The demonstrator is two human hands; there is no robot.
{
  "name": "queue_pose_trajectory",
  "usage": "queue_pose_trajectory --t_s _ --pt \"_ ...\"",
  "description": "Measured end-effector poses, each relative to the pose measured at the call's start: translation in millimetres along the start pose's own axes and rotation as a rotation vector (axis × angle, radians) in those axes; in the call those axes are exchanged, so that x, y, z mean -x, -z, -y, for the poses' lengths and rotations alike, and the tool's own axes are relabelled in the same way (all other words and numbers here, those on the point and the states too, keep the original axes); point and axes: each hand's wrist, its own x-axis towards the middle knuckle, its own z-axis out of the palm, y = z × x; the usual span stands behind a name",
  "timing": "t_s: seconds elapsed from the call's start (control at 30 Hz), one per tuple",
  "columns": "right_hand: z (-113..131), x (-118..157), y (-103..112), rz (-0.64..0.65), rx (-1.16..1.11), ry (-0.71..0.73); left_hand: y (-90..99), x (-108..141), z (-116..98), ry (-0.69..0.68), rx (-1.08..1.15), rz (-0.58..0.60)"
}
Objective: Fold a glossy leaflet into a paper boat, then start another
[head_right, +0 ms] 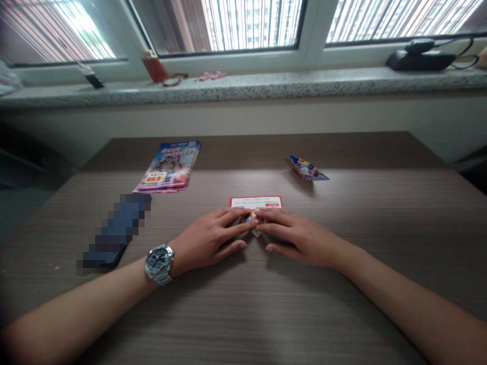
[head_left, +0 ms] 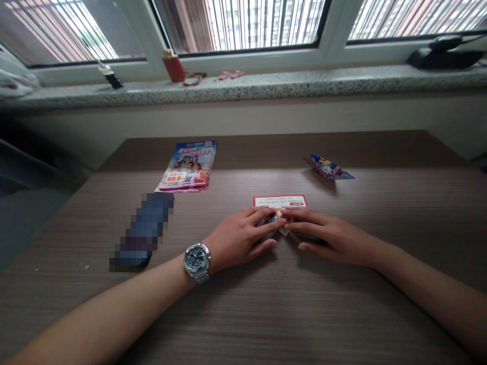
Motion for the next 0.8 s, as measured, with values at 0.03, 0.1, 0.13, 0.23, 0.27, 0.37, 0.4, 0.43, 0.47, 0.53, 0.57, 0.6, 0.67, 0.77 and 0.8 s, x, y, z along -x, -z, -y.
queue_pose_trajectory --t_s 0.03,0.1,0.13,0.23,0.27,0.37,0.4,0.43,0.47,0.53,0.57,0.6,0.67,0.77,0.8 --pt "0 1 0 -0.003 -0.006 -0.005 0.2 0 0 -0.004 -0.002 0.000" --pt "-1 2 0 -0.008 -0.015 -0.023 0.1 0 0 -0.002 -0.004 0.004" --pt "0 2 1 -0.019 -0.018 -0.035 -0.1 0 0 0.003 -0.007 0.008" --pt "0 1 0 -0.091 -0.012 -0.090 -1.3 0 0 0.014 -0.016 0.019" --pt "-1 0 0 -0.129 0.000 -0.111 -1.6 1 1 0.016 -0.019 0.022" --pt "-3 -4 -1 -0.247 0.053 -0.185 -2.2 1 1 0.016 -0.021 0.024" --pt "-4 -5 -1 -0.277 0.071 -0.212 -2.2 1 1 0.015 -0.020 0.023" --pt "-5 -6 -2 -0.297 0.089 -0.239 -2.2 0 1 0.014 -0.021 0.021" --pt "-5 -7 -2 -0.311 0.106 -0.270 -2.1 0 1 0.013 -0.023 0.019" --pt "-6 -9 -3 -0.322 0.136 -0.325 -1.6 -1 1 0.012 -0.026 0.020" --pt "-6 -10 -3 -0.321 0.148 -0.346 -1.3 -2 0 0.013 -0.027 0.022" --pt "-6 -10 -4 -0.317 0.158 -0.362 -1.0 -2 0 0.014 -0.026 0.020" --pt "-6 -11 -5 -0.302 0.172 -0.381 -0.6 -3 -1 0.015 -0.022 0.013" --pt "-8 -11 -6 -0.283 0.171 -0.408 -1.0 -4 -1 0.019 -0.015 -0.001" --pt "-9 -11 -6 -0.278 0.167 -0.417 -1.4 -4 -1 0.018 -0.013 -0.008"
